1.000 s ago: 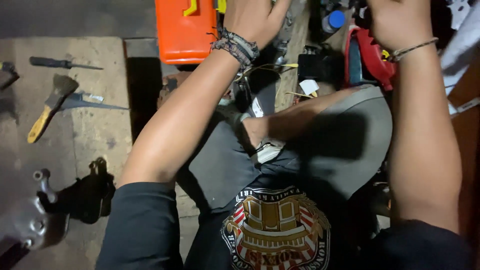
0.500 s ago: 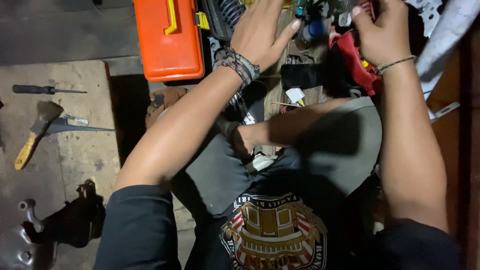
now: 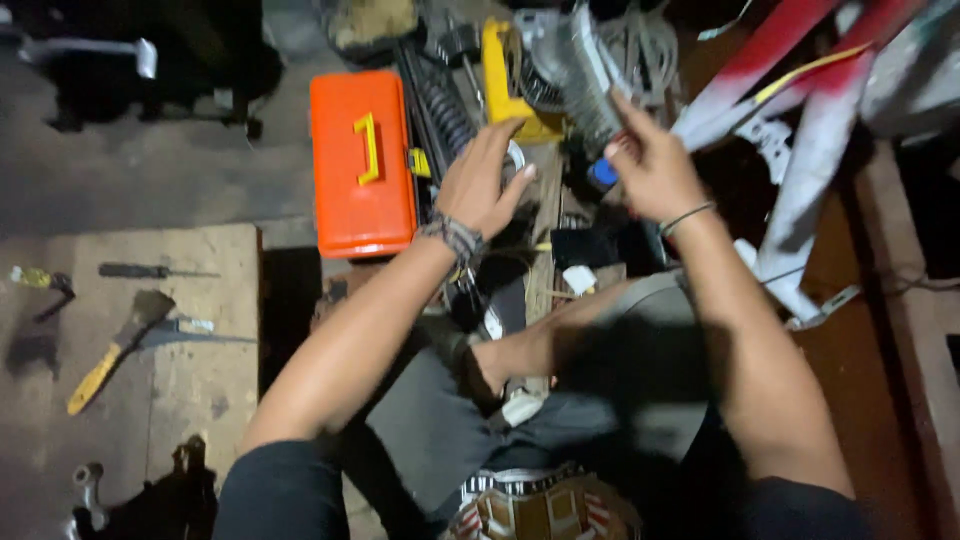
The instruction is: Scraping and cleaning a metal motorcycle engine component using a hand scraper and a wire brush to remove debris and old gasket material.
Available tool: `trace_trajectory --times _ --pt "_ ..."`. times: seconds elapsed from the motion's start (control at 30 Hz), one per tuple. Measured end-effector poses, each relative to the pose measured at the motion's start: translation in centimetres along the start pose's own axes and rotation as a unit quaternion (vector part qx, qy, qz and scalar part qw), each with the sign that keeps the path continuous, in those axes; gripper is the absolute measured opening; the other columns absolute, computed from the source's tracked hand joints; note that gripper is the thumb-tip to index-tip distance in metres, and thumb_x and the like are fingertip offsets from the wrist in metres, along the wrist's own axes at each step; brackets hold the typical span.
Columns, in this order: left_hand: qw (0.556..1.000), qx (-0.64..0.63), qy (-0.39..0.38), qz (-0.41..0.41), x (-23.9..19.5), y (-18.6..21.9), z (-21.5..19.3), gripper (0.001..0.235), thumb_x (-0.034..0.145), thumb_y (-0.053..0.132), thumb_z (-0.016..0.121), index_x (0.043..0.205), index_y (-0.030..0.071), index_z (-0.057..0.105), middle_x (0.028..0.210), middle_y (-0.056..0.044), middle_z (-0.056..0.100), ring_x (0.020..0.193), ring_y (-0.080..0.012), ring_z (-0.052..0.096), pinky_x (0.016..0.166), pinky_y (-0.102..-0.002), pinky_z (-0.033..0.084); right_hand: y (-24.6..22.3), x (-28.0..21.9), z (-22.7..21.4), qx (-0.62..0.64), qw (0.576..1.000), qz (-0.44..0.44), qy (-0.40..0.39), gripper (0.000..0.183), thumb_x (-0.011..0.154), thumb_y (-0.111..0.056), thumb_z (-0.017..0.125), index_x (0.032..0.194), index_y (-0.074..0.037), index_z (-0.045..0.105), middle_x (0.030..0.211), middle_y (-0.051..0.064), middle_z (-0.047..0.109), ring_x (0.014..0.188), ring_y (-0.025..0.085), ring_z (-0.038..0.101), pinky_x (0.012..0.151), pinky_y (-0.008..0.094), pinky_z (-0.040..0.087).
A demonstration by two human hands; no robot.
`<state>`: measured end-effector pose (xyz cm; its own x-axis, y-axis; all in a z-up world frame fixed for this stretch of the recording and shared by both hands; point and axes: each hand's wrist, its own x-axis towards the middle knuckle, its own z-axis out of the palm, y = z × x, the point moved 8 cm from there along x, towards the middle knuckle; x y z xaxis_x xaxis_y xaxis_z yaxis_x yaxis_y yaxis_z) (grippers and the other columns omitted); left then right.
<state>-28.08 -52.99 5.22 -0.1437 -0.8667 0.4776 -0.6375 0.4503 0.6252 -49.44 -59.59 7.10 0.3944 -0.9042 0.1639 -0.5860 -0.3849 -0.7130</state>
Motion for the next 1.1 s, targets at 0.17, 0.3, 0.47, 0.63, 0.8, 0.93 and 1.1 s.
trace_trajectory --times 0.17,0.3,0.47,0.63,0.8,0.93,1.1 --pt "0.998 -0.027 -0.023 -0.048 -1.1 -0.5 -2.9 0.054 0.106 0.034 0.053 0.151 0.007 0.041 0.135 -0.022 0.055 0.125 -0.0440 0.057 0.104 -0.056 0.047 -5.7 0.6 1.4 -0.051 0.998 -0.030 0.015 0.064 0.093 -0.007 0.066 0.153 -0.021 0.053 0.105 0.022 0.073 0.101 0.044 0.069 0.089 0.052 0.053" --pt "0.996 -0.028 -0.005 -0.083 -2.5 -1.3 -5.8 0.058 0.106 0.041 0.049 0.151 0.005 0.042 0.135 -0.022 0.055 0.127 -0.0431 0.056 0.108 -0.054 0.045 -6.2 1.1 4.3 -0.050 0.999 -0.008 -0.014 0.065 0.092 -0.009 0.065 0.153 -0.029 0.053 0.096 0.014 0.075 0.093 0.037 0.073 0.082 0.049 0.056" --pt "0.990 -0.019 0.014 -0.137 -4.8 -4.2 -9.2 0.059 0.105 0.039 0.050 0.153 0.007 0.040 0.136 -0.024 0.054 0.128 -0.0460 0.054 0.107 -0.058 0.045 -10.0 3.1 8.7 -0.042 0.998 -0.028 -0.048 0.066 0.092 -0.013 0.064 0.154 -0.030 0.050 0.097 0.010 0.077 0.096 0.034 0.073 0.086 0.048 0.056" --pt "0.979 -0.018 0.074 -0.190 -8.2 -5.7 -14.6 0.055 0.104 0.039 0.051 0.149 0.007 0.045 0.133 -0.022 0.057 0.121 -0.0429 0.061 0.101 -0.056 0.049 -12.4 5.0 15.2 -0.035 0.993 -0.069 -0.090 0.065 0.091 -0.012 0.064 0.153 -0.025 0.051 0.106 0.015 0.076 0.104 0.036 0.071 0.091 0.052 0.055" --pt "0.961 0.073 0.183 -0.195 -11.8 -8.4 -21.3 0.051 0.104 0.030 0.059 0.146 0.005 0.046 0.127 -0.023 0.056 0.117 -0.0447 0.061 0.099 -0.056 0.049 -19.5 7.1 22.2 -0.011 0.973 -0.194 -0.129 0.060 0.092 -0.008 0.056 0.151 -0.009 0.052 0.138 0.024 0.063 0.122 0.046 0.061 0.102 0.056 0.050" --pt "0.928 0.110 0.247 -0.257 -15.3 -9.2 -25.7 0.047 0.106 0.033 0.053 0.146 0.008 0.046 0.131 -0.015 0.054 0.118 -0.0371 0.063 0.099 -0.052 0.050 -23.9 9.1 28.6 0.045 0.966 -0.211 -0.144 0.067 0.093 -0.007 0.055 0.158 -0.021 0.044 0.144 0.013 0.062 0.121 0.042 0.064 0.103 0.054 0.051" --pt "0.906 0.102 0.319 -0.258 -18.4 -10.5 -28.5 0.049 0.101 0.025 0.061 0.142 0.002 0.050 0.126 -0.022 0.056 0.120 -0.0459 0.059 0.105 -0.052 0.046 -28.7 9.1 34.3 0.128 0.950 -0.230 -0.169 0.067 0.093 -0.005 0.057 0.157 -0.016 0.044 0.127 0.026 0.069 0.115 0.049 0.064 0.096 0.057 0.052"
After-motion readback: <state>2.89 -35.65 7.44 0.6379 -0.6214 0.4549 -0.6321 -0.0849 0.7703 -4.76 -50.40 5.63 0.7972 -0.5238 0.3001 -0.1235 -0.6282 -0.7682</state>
